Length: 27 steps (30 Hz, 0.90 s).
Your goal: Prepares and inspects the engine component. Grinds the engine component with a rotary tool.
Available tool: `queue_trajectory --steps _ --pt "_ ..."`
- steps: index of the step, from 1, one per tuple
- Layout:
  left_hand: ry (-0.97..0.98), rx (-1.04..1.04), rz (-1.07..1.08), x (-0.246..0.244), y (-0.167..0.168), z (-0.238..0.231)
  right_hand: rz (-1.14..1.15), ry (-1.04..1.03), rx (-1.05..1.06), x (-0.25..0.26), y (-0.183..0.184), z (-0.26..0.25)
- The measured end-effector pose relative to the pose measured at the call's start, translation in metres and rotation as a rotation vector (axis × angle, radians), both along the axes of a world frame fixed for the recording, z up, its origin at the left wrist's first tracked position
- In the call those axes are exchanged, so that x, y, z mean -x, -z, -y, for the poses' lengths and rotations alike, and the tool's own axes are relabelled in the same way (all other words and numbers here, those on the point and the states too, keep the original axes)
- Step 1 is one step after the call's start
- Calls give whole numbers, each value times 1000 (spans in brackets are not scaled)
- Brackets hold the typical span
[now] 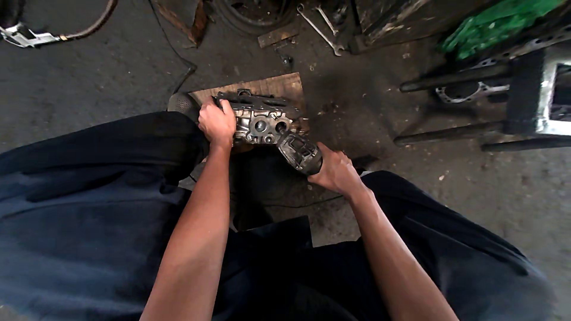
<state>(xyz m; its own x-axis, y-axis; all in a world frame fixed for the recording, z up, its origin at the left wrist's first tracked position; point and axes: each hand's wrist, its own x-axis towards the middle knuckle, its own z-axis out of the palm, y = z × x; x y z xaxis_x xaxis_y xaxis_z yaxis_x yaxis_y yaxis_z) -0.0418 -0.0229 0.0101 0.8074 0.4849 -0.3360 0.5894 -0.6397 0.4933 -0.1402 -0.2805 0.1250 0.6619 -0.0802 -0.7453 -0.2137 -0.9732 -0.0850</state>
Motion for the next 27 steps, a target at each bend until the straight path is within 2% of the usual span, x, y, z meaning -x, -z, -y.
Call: queue_trajectory --steps 8,19,27 --pt "-8 -5 11 2 2 0 -16 -28 3 4 -12 -6" --pt "-8 11 19 1 1 -1 -5 -16 56 -6 13 -9" --pt "-5 16 -3 1 0 -1 -46 -26 53 -2 -4 -14"
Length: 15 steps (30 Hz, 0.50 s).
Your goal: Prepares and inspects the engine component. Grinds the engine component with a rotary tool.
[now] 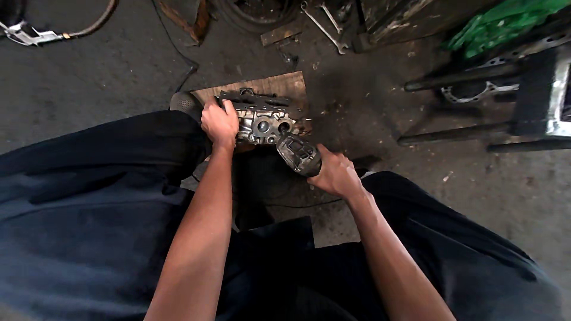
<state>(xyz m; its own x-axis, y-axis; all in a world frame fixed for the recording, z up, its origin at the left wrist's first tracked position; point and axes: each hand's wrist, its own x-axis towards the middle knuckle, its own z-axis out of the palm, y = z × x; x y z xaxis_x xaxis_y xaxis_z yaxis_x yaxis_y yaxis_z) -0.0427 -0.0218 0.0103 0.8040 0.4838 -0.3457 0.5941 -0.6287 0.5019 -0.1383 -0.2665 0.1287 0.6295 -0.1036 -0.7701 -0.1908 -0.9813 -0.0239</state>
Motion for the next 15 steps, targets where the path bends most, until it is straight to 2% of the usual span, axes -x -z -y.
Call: queue_trajectory --steps 5,11,15 --pt "6 -8 20 2 2 0 8 -8 0 0 -2 -2" --pt "7 3 19 3 2 0 50 -9 -12 -5 13 3" --pt "10 -2 27 3 2 1 17 1 -2 -3 4 2"
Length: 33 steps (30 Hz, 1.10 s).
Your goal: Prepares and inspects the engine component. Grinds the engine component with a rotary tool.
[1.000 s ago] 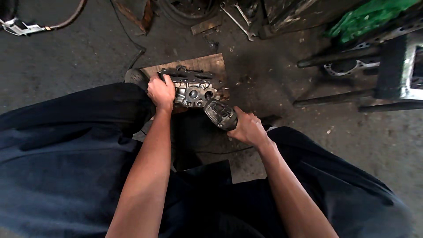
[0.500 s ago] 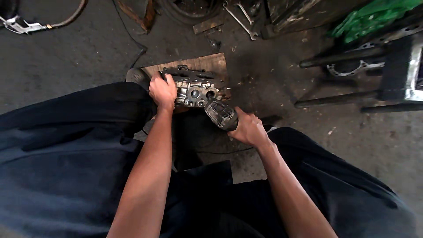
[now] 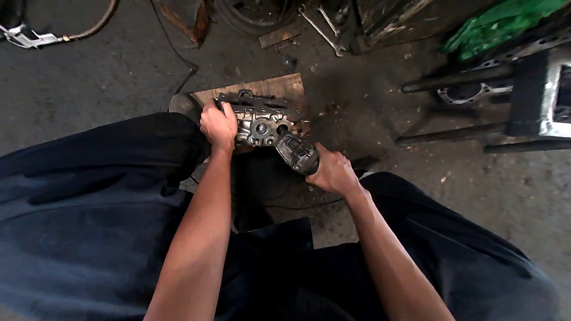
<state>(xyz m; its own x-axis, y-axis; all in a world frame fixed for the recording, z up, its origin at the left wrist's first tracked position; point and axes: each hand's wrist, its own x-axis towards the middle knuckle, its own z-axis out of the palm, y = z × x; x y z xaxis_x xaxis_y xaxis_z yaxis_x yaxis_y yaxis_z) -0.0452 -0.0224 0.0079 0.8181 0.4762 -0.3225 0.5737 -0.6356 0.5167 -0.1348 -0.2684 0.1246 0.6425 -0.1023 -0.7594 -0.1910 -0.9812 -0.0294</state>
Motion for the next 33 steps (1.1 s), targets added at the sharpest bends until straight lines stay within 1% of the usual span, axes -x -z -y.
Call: queue_trajectory --steps 5,16,33 --pt "-9 5 25 4 1 -1 -23 -30 22 -1 -4 -7" --pt "-3 -5 18 4 2 -1 7 -7 15 -3 4 -3" --pt "-5 -6 7 3 1 -1 11 18 15 -7 1 -4"
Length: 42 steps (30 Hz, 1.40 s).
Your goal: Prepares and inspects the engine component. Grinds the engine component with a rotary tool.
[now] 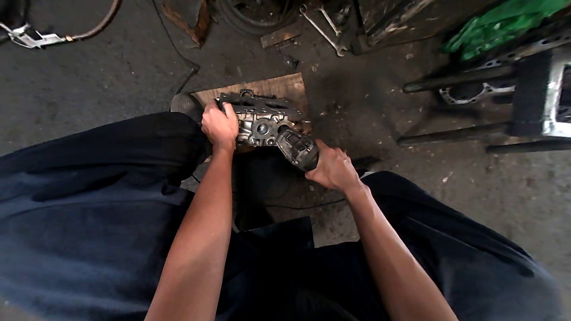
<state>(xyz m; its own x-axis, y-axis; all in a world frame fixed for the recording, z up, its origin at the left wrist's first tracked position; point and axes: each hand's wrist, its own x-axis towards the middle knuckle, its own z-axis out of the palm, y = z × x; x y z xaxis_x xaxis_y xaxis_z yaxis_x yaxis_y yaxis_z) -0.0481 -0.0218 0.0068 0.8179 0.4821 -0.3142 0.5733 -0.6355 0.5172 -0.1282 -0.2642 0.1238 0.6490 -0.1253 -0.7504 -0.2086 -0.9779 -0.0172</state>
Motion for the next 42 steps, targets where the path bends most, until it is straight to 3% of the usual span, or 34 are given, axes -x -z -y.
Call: queue_trajectory --steps 19,30,37,42 --pt "6 -13 21 0 -1 1 -22 -62 1 18 -33 -14" --pt "1 -5 33 0 1 1 -12 -47 27 15 -27 -22" --pt "7 21 -2 -1 -2 0 26 -5 70 7 -3 -29" --pt "8 16 -6 -3 -3 0 9 -38 74 15 -21 -38"
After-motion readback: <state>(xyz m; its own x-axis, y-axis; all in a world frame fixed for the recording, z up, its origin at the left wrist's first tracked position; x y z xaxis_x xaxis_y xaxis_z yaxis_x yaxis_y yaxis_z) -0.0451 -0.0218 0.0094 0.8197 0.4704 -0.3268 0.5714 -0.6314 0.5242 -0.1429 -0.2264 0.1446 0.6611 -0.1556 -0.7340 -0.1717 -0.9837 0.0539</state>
